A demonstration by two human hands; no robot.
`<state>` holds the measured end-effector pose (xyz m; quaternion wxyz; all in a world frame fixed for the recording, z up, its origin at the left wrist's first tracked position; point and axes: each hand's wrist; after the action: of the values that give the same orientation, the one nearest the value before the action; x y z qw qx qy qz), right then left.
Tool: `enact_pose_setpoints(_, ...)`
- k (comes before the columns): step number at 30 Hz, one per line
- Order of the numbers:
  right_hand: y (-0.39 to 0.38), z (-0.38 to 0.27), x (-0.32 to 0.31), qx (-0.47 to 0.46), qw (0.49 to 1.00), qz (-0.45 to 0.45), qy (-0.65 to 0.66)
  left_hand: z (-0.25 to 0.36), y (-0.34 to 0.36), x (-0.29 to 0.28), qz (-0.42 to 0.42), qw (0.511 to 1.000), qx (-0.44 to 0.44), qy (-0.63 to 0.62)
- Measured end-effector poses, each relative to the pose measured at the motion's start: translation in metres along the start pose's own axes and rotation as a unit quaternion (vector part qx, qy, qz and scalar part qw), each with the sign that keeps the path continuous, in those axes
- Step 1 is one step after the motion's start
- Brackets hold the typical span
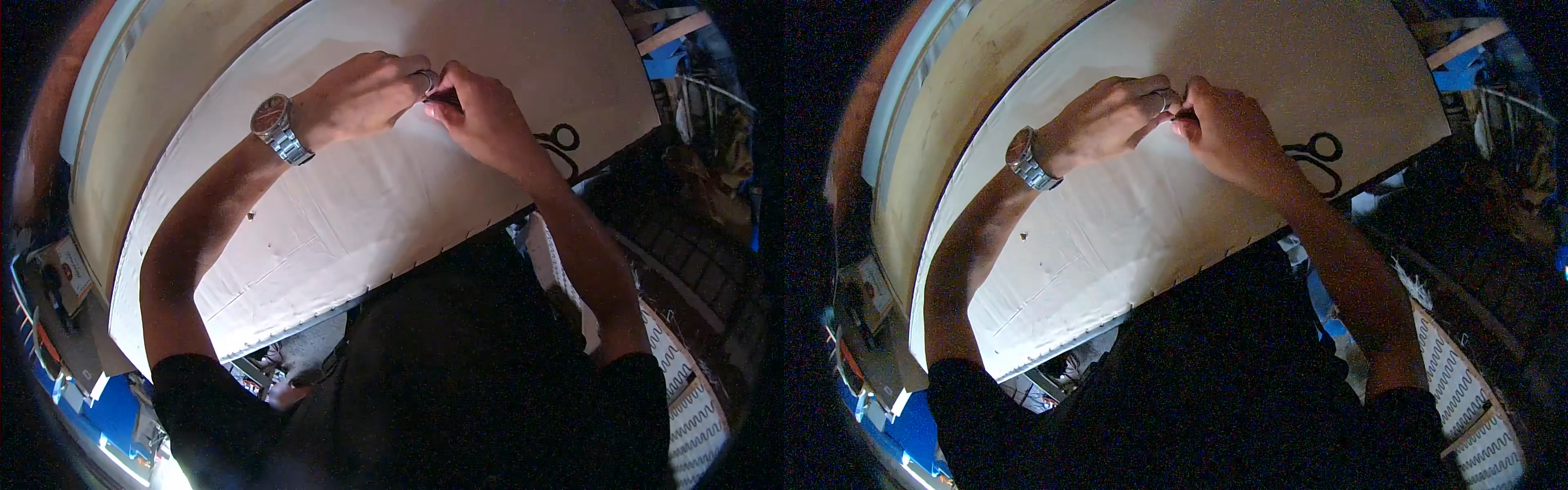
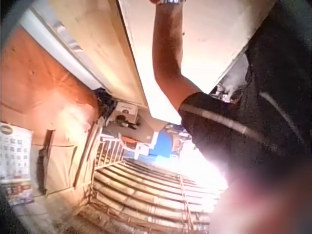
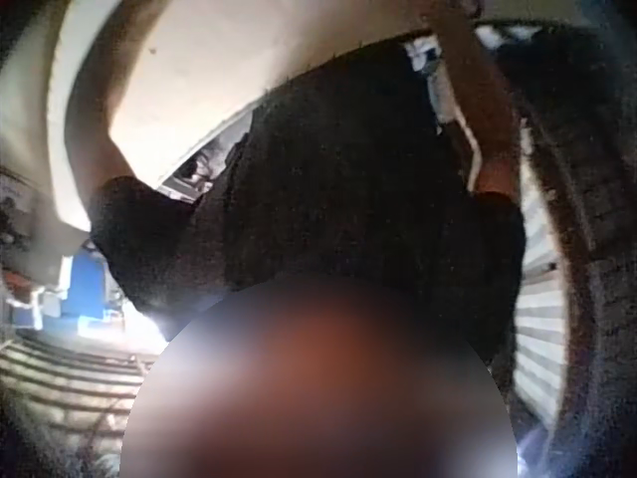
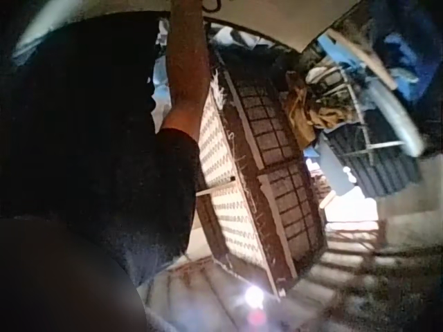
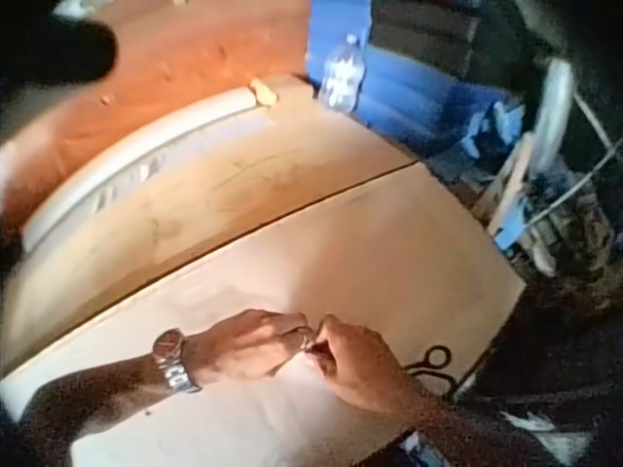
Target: Marking specific points on a white upholstered panel using a pen.
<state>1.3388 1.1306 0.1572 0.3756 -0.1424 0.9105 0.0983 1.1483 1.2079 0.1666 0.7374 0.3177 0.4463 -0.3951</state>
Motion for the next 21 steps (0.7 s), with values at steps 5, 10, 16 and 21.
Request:
enact_pose_setpoints(5,0.002,-0.008,0.007,0.011,0.998,0.01,-0.053,-0.007,0.0,0.002,-0.05,0.998,-0.023,-0.022)
enact_pose_setpoints(10,-0.013,-0.01,0.003,0.02,0.998,0.049,-0.032,-0.009,-0.006,0.013,0.034,0.989,-0.055,-0.13)
enact_pose_setpoints(16,-0.019,-0.005,0.001,0.049,0.996,0.069,-0.026,-0.005,-0.006,0.016,0.088,0.98,-0.078,-0.161)
enact_pose_setpoints(21,-0.009,-0.012,0.013,0.049,0.995,0.077,-0.028,0.006,-0.009,0.009,0.118,0.982,-0.1,-0.107)
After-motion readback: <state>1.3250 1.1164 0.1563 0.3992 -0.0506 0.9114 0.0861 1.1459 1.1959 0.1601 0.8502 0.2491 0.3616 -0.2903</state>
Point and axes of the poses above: each hand's wrist, its own y-axis towards the middle knuckle, its own x-axis out of the palm, z = x × y, and after that the axes turned 11 degrees about -x, right-handed
